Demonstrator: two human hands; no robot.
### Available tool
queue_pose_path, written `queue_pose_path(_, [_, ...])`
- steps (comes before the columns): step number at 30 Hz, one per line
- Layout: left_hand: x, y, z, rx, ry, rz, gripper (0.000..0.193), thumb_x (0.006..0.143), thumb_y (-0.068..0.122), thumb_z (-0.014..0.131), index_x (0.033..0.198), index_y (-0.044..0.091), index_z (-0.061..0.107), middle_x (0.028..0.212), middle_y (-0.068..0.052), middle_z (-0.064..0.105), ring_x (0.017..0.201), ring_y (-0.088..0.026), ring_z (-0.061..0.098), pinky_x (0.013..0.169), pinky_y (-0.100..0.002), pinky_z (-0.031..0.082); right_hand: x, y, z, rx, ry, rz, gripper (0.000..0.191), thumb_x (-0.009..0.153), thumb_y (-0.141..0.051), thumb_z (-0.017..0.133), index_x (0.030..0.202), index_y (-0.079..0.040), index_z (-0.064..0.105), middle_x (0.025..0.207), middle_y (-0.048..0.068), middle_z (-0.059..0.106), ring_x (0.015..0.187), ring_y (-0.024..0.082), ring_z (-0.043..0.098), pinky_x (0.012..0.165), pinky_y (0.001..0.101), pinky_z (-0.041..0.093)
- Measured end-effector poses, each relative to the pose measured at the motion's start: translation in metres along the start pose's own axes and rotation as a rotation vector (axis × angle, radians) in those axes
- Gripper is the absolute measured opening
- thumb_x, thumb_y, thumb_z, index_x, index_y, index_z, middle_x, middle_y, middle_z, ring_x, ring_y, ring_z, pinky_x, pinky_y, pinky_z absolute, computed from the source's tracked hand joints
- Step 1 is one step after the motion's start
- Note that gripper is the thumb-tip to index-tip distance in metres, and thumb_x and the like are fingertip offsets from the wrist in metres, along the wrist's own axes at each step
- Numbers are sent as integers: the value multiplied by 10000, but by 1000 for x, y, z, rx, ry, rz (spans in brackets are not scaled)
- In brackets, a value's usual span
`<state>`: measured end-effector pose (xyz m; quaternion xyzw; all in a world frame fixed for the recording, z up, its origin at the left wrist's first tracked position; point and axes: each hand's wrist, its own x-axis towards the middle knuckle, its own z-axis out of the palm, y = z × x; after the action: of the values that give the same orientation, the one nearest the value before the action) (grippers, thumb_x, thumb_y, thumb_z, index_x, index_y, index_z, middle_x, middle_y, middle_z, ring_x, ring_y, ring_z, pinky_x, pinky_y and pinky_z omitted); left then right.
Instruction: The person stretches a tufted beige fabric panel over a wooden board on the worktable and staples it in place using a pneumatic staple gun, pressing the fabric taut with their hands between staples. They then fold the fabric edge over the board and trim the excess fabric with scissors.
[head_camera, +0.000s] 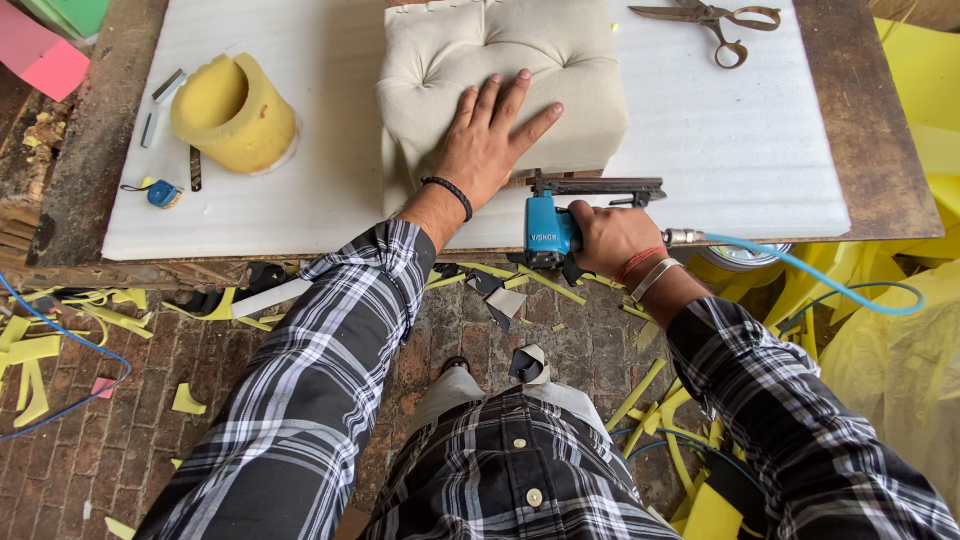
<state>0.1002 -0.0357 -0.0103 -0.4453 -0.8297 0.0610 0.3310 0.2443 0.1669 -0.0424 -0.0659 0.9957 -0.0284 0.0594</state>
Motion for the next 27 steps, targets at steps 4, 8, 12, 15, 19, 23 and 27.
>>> queue_pose_path(4, [3,-12,-11,-209,-168,7,1073,803,107,786,1662,397,211,1691,-162,218,1480,-439,360,1215,-529,287,-6,2,2,67,97,-38,659,746,-339,747,1350,-158,557,820,173,740,716,356,729,639,470,588])
queue_pose_path(8, [11,-21,-21,-358,-291,-8,1082,744,34,779,1628,405,278,1697,-139,201,1507,-418,318,1233,-481,268,1,-8,5,64,122,-119,793,665,-335,765,1395,-140,529,818,175,736,693,359,727,624,473,586])
queue_pose_path(12, [15,-21,-25,-424,-295,-48,1064,701,3,767,1585,419,347,1683,-130,212,1499,-413,307,1234,-484,259,17,-22,4,67,124,-46,511,817,-312,708,1293,-157,604,841,144,741,753,344,729,681,461,589])
queue_pose_path(15, [17,-25,-27,-504,-302,-62,1048,713,-53,720,1578,432,380,1698,-91,220,1526,-387,301,1255,-459,253,19,-28,2,14,57,-38,523,825,-336,709,1304,-159,597,818,138,742,756,330,728,692,452,594])
queue_pose_path(19, [20,-26,-31,-535,-303,-89,1025,730,-99,669,1560,446,416,1698,-52,215,1525,-361,285,1259,-449,222,11,-34,3,55,44,-43,771,767,-413,742,1443,-141,489,802,166,728,680,328,739,631,449,602])
queue_pose_path(23, [19,-32,-28,-710,-231,-116,907,697,-159,569,1450,345,591,1646,-91,356,1493,-339,352,1235,-441,247,-9,-39,13,149,253,-120,860,690,-442,765,1447,-120,514,838,168,746,653,334,732,570,449,587])
queue_pose_path(27, [18,-49,-20,-1277,-122,-339,718,724,-164,453,1277,182,752,1349,-65,737,1312,-209,673,1174,-337,495,-25,-47,14,576,505,7,526,822,-391,790,1224,-71,674,805,146,740,675,278,712,622,386,582])
